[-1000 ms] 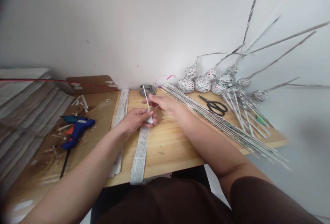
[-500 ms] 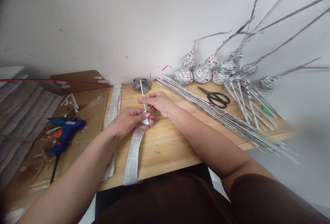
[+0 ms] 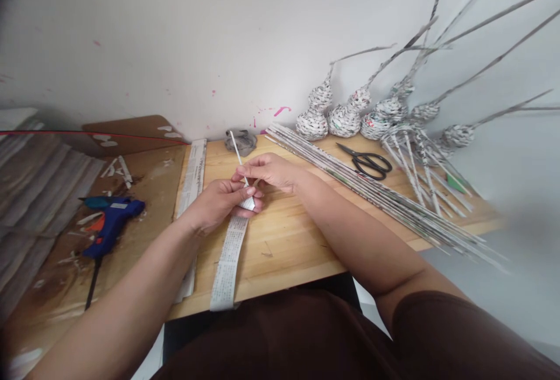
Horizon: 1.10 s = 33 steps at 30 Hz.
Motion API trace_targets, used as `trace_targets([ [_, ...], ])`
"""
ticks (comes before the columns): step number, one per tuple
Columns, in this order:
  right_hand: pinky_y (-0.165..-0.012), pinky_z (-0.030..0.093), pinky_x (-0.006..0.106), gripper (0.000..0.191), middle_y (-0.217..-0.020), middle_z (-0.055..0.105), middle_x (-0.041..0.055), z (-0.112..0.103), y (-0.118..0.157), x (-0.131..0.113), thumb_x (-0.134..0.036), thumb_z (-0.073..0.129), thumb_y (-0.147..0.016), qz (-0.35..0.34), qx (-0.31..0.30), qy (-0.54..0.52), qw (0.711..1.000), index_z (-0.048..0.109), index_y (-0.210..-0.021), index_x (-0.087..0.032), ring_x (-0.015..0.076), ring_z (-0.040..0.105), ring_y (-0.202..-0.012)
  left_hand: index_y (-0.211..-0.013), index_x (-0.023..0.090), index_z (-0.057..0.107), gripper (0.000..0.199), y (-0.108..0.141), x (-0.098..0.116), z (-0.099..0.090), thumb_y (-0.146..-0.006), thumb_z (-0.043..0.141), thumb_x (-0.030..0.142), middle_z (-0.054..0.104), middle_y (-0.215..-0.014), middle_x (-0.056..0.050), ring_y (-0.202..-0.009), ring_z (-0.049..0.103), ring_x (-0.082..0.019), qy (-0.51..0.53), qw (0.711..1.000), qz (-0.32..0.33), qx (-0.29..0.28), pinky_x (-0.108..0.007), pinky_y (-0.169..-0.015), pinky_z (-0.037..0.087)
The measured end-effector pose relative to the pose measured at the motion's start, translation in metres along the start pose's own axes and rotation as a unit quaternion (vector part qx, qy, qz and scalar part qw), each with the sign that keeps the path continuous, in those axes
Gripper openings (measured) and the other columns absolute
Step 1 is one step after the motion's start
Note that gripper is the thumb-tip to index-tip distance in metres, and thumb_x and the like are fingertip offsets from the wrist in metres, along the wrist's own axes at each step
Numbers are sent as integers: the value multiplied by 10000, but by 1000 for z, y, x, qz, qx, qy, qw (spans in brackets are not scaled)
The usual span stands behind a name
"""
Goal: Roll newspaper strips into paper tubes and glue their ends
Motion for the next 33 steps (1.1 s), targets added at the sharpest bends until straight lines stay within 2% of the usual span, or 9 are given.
trace_targets([
  [2, -479, 408, 207, 342, -636, 636, 16, -1, 1, -1, -429, 731, -724, 4, -11, -2, 1000, 709, -840, -107, 78, 524, -499, -880, 130, 713, 330, 0, 0, 0, -739, 708, 428, 702, -786, -82, -779, 653, -173, 6, 1000, 2, 6, -320, -716, 540],
  [11, -400, 288, 172, 321, -526, 533, -32, -1, -2, 2, -399, 794, -650, 1, 77, -10, 997, 661, -686, -108, 45, 433, -450, -847, 118, 712, 351, 0, -1, 3, -697, 739, 435, 706, -769, -88, -759, 660, -182, 2, 1000, -4, 8, -334, -710, 543],
  [16, -453, 360, 190, 345, -630, 604, 1, -2, 4, -4, -455, 706, -743, 4, 10, 39, 999, 703, -851, -127, 71, 504, -514, -850, 113, 713, 360, 0, 1, 2, -695, 738, 437, 706, -755, -87, -746, 661, -180, 9, 1000, 4, 23, -322, -689, 539],
  [18, -454, 341, 189, 322, -657, 623, 12, -2, 5, -5, -431, 708, -748, -10, -3, 61, 998, 702, -832, -120, 64, 486, -515, -857, 116, 713, 360, 0, 0, 2, -691, 742, 435, 707, -760, -86, -737, 659, -174, 12, 1000, 3, 28, -314, -679, 537],
  [22, -432, 280, 191, 319, -609, 576, -8, -2, 2, -5, -415, 744, -711, -45, 60, 53, 996, 637, -666, -117, 41, 386, -471, -796, 112, 708, 352, 0, -1, 4, -669, 758, 437, 708, -765, -90, -743, 655, -178, 9, 1000, -1, 26, -322, -684, 541],
  [25, -424, 252, 197, 340, -534, 498, -42, -2, 1, -6, -427, 750, -700, -54, 92, 64, 992, 602, -625, -131, 40, 335, -446, -766, 114, 704, 353, 1, 0, 4, -659, 762, 444, 708, -754, -88, -733, 651, -177, 4, 1000, -1, 23, -314, -673, 540],
  [27, -437, 269, 197, 314, -523, 476, -53, -2, 2, -7, -436, 724, -729, -52, 72, 80, 993, 642, -716, -134, 47, 356, -455, -767, 114, 703, 355, 1, 0, 3, -664, 757, 449, 709, -752, -88, -729, 653, -177, 6, 1000, 5, 27, -312, -674, 541],
  [30, -473, 309, 195, 315, -608, 538, -42, -3, 4, -8, -431, 695, -760, -35, 25, 83, 996, 671, -889, -145, 54, 416, -500, -784, 115, 704, 364, -1, -1, 0, -676, 747, 459, 707, -746, -85, -725, 656, -175, 10, 999, 15, 34, -315, -684, 542],
  [33, -491, 311, 201, 308, -682, 596, -8, -4, 5, -7, -414, 708, -746, -31, 10, 95, 995, 688, -855, -127, 59, 439, -543, -785, 113, 706, 373, -3, -4, 1, -664, 755, 462, 707, -743, -88, -709, 654, -172, 4, 999, 8, 36, -310, -672, 542],
])
Point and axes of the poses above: each hand's wrist, its own y-axis away from the middle knuckle, its own z-axis out of the palm, x = y × z, the point moved 2 cm from there along -y, towards the middle knuckle
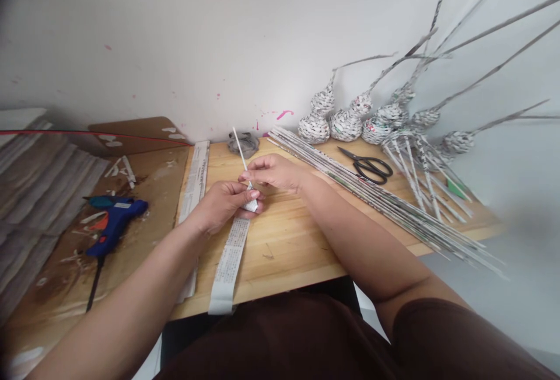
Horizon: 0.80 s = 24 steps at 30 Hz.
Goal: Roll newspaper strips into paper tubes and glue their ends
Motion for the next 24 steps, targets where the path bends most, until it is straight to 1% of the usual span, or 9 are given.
trace_targets([
  [2, -487, 299, 205, 293, -663, 592, -5, 0, -1, 1, -403, 734, -716, -11, 26, 4, 1000, 681, -762, -119, 61, 425, -543, -780, 111, 706, 365, 0, -2, 1, -659, 761, 451, 710, -750, -91, -719, 657, -175, -1, 1000, -2, -1, -312, -681, 544],
  [5, -453, 257, 207, 319, -557, 493, -45, 1, -3, 1, -401, 777, -659, -22, 95, -16, 995, 599, -621, -139, 53, 354, -491, -773, 116, 702, 340, 0, -2, 3, -672, 755, 436, 710, -747, -86, -730, 659, -173, 2, 1000, 5, -3, -317, -704, 547],
  [7, -440, 249, 208, 338, -527, 440, -60, 1, -3, 0, -414, 783, -645, -19, 114, -30, 993, 576, -606, -150, 53, 331, -473, -759, 117, 697, 333, 1, -2, 2, -676, 752, 435, 710, -740, -85, -724, 659, -172, -1, 1000, 10, -3, -315, -700, 548],
  [12, -461, 283, 213, 345, -564, 476, -41, 2, -2, -1, -449, 717, -716, -8, 31, -18, 999, 706, -854, -133, 71, 387, -512, -765, 117, 696, 339, 1, 0, 1, -678, 749, 440, 714, -744, -88, -709, 663, -171, -2, 1000, 7, 6, -317, -689, 550],
  [13, -461, 279, 213, 333, -561, 473, -42, 2, -2, -1, -438, 725, -709, -13, 36, -21, 999, 707, -834, -130, 69, 382, -511, -764, 117, 695, 336, 0, 0, 1, -680, 748, 438, 714, -741, -86, -705, 662, -168, -2, 1000, 6, 8, -314, -687, 550],
  [16, -446, 249, 212, 294, -535, 441, -58, 3, -3, 0, -398, 775, -654, -22, 100, -48, 994, 638, -657, -138, 56, 346, -483, -747, 114, 690, 327, -1, -1, 2, -689, 741, 432, 708, -729, -83, -709, 658, -161, -2, 1000, 11, 9, -300, -683, 546],
  [18, -438, 239, 212, 312, -532, 431, -63, 3, -3, 0, -398, 785, -640, -19, 125, -58, 990, 605, -623, -144, 52, 334, -473, -748, 113, 691, 328, -1, -1, 2, -695, 735, 434, 707, -730, -83, -709, 657, -158, -1, 1000, 13, 5, -295, -682, 545],
  [22, -463, 287, 214, 323, -576, 486, -40, 3, -2, 0, -438, 740, -685, -3, 75, -34, 997, 698, -791, -136, 71, 394, -521, -775, 114, 695, 346, -1, -2, 1, -688, 735, 446, 709, -735, -87, -712, 659, -166, -1, 1000, 9, 12, -299, -675, 546],
  [24, -463, 287, 216, 327, -563, 485, -42, 4, -3, 1, -436, 746, -677, -5, 66, -28, 997, 697, -787, -132, 70, 389, -511, -761, 116, 690, 349, -1, -3, 1, -678, 741, 451, 709, -734, -86, -720, 660, -171, -7, 1000, 8, 18, -302, -680, 547],
])
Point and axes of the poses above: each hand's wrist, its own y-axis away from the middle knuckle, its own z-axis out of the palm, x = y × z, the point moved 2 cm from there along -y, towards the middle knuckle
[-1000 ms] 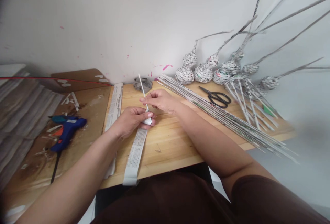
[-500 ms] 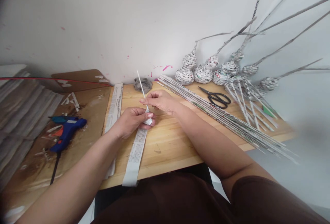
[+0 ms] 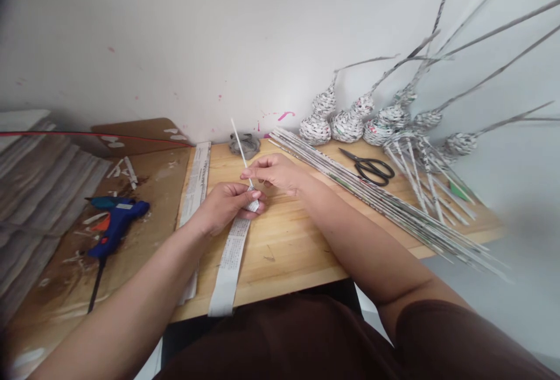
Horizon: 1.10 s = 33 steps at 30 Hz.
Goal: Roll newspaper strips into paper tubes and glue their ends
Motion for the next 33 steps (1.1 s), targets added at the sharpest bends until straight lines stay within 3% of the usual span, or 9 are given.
trace_targets([
  [5, -438, 247, 214, 364, -505, 389, -79, 0, 0, -2, -418, 797, -609, -24, 88, -13, 996, 545, -586, -156, 51, 321, -457, -702, 128, 677, 344, -1, -2, 1, -681, 729, 468, 705, -717, -72, -708, 660, -166, -22, 1000, 9, -1, -299, -691, 549],
  [10, -470, 298, 212, 332, -618, 538, -22, 1, 0, -2, -442, 737, -687, 4, -5, 14, 1000, 687, -793, -132, 72, 417, -538, -718, 124, 675, 339, -2, -4, 0, -687, 729, 458, 709, -731, -82, -721, 666, -170, -20, 1000, 0, 0, -297, -684, 552],
  [16, -426, 246, 209, 332, -499, 439, -64, 0, 0, 1, -429, 780, -640, -9, 55, -15, 998, 605, -629, -147, 52, 346, -450, -711, 131, 670, 334, -1, -2, 1, -690, 727, 460, 707, -735, -74, -733, 665, -169, -21, 1000, 5, -1, -291, -687, 552],
  [21, -477, 314, 215, 347, -631, 568, -13, -1, 1, -2, -459, 723, -705, 3, -42, 26, 999, 708, -826, -134, 68, 436, -531, -744, 117, 685, 314, 1, 2, 0, -708, 719, 427, 708, -755, -81, -722, 658, -160, -29, 1000, 5, 2, -290, -678, 555],
  [26, -444, 268, 202, 313, -550, 463, -56, -4, 1, -3, -419, 775, -647, -26, 52, 6, 998, 628, -656, -142, 51, 364, -489, -737, 122, 681, 306, 1, 0, 1, -722, 704, 426, 701, -737, -72, -707, 654, -148, -32, 999, 9, 5, -270, -661, 550],
  [30, -461, 292, 204, 323, -621, 538, -23, 0, 1, -3, -438, 751, -679, 5, -12, 25, 1000, 681, -766, -135, 64, 416, -530, -766, 117, 688, 317, 1, 0, 1, -722, 701, 431, 704, -752, -83, -711, 653, -154, -32, 999, 8, 7, -278, -654, 552],
  [33, -450, 258, 207, 315, -551, 490, -47, 1, 1, -3, -415, 780, -646, 1, 15, 19, 1000, 643, -679, -134, 54, 368, -490, -751, 110, 688, 299, 1, 0, 3, -724, 700, 407, 701, -748, -84, -707, 650, -153, -31, 999, 7, -2, -279, -657, 552],
])
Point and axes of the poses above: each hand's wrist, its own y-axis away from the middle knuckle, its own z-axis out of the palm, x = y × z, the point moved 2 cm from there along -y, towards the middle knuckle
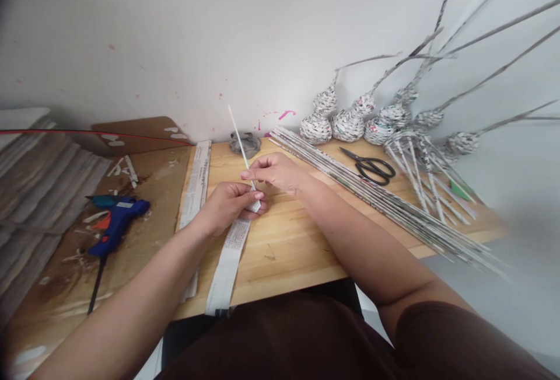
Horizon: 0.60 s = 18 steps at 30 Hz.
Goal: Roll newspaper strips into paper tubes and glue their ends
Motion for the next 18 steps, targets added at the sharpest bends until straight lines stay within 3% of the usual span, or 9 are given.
trace_targets([
  [3, -453, 260, 208, 314, -524, 458, -60, -2, -1, 0, -408, 787, -635, -9, 45, -18, 999, 619, -643, -142, 55, 366, -485, -734, 115, 681, 284, 0, 0, 1, -733, 692, 399, 696, -727, -74, -695, 646, -145, 1, 1000, 2, -7, -270, -657, 548],
  [8, -499, 315, 223, 333, -666, 608, 9, -2, -1, 1, -435, 721, -708, 12, -44, 18, 999, 720, -832, -126, 84, 466, -569, -745, 110, 682, 299, 0, 0, -1, -720, 703, 406, 701, -733, -80, -705, 656, -158, 5, 1000, 1, 10, -284, -653, 554],
  [14, -475, 278, 215, 297, -560, 500, -39, -1, 0, -1, -416, 759, -664, -15, 48, -14, 999, 692, -717, -133, 63, 399, -515, -742, 114, 665, 290, 1, 2, -1, -720, 706, 400, 698, -708, -73, -714, 667, -161, 15, 1000, -1, 18, -283, -663, 556],
  [18, -492, 308, 216, 325, -660, 597, 0, 2, 1, -1, -421, 749, -682, 14, -33, -3, 999, 713, -819, -128, 75, 451, -555, -758, 105, 677, 294, 0, 1, -1, -735, 695, 398, 702, -718, -81, -703, 667, -161, 11, 1000, 2, 9, -284, -651, 559],
])
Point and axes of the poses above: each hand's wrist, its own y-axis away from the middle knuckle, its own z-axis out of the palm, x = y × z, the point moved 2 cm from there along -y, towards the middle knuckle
